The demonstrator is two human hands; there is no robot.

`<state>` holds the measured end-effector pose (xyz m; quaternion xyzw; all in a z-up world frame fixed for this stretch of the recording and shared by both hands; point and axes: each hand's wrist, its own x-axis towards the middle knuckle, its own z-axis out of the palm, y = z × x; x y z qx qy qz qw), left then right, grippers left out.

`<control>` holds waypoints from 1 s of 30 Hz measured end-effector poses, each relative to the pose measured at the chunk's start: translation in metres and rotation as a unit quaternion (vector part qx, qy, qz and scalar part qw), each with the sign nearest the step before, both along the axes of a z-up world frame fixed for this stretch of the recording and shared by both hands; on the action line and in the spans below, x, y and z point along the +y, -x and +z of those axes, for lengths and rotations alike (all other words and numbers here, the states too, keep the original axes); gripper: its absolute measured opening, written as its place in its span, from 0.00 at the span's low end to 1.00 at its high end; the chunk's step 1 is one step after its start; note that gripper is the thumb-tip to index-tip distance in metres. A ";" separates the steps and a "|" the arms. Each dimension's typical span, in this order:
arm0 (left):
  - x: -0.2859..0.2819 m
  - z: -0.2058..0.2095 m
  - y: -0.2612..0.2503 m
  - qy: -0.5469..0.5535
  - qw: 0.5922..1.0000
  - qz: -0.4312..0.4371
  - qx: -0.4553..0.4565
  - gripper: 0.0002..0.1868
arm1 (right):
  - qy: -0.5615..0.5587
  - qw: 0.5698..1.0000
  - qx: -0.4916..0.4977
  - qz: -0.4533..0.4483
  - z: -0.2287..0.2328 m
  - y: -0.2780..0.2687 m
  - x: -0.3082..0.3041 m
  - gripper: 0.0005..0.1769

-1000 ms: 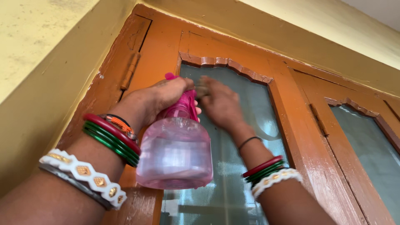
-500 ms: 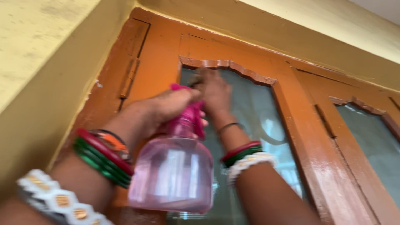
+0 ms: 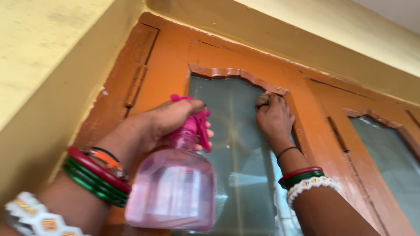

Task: The person sprays a liquid from a pink bottle onto glass window panes and wipes the glass with a brown cloth.

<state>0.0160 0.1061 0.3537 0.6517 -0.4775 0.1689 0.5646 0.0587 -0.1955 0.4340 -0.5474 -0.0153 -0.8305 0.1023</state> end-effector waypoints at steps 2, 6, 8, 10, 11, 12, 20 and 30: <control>0.000 -0.001 -0.003 -0.028 1.000 0.013 0.002 0.26 | -0.036 0.999 -0.007 0.007 0.004 -0.006 0.026 0.29; -0.004 -0.002 -0.006 -0.005 1.000 -0.003 -0.019 0.25 | 0.070 0.997 -0.026 0.000 0.005 -0.021 0.092 0.30; 0.000 -0.005 -0.008 0.017 0.999 -0.009 -0.028 0.23 | 0.113 0.993 -0.023 0.019 0.007 -0.024 0.127 0.31; 0.005 -0.005 -0.010 0.004 1.000 -0.014 -0.008 0.26 | 0.161 0.986 0.010 0.031 0.009 -0.023 0.152 0.31; 0.005 -0.006 -0.011 -0.007 1.000 -0.019 0.004 0.28 | 0.179 0.983 0.010 0.036 0.006 -0.021 0.152 0.31; 0.004 -0.007 -0.012 -0.003 1.000 -0.019 0.002 0.27 | 0.196 0.980 0.009 0.041 0.003 -0.019 0.151 0.31; 0.022 -0.046 -0.009 0.045 0.999 0.001 -0.021 0.25 | 0.320 0.947 0.040 0.011 -0.074 -0.001 0.130 0.33; 0.034 -0.095 0.004 0.092 0.994 0.052 0.038 0.24 | 0.463 0.879 0.111 -0.014 -0.231 0.027 0.099 0.32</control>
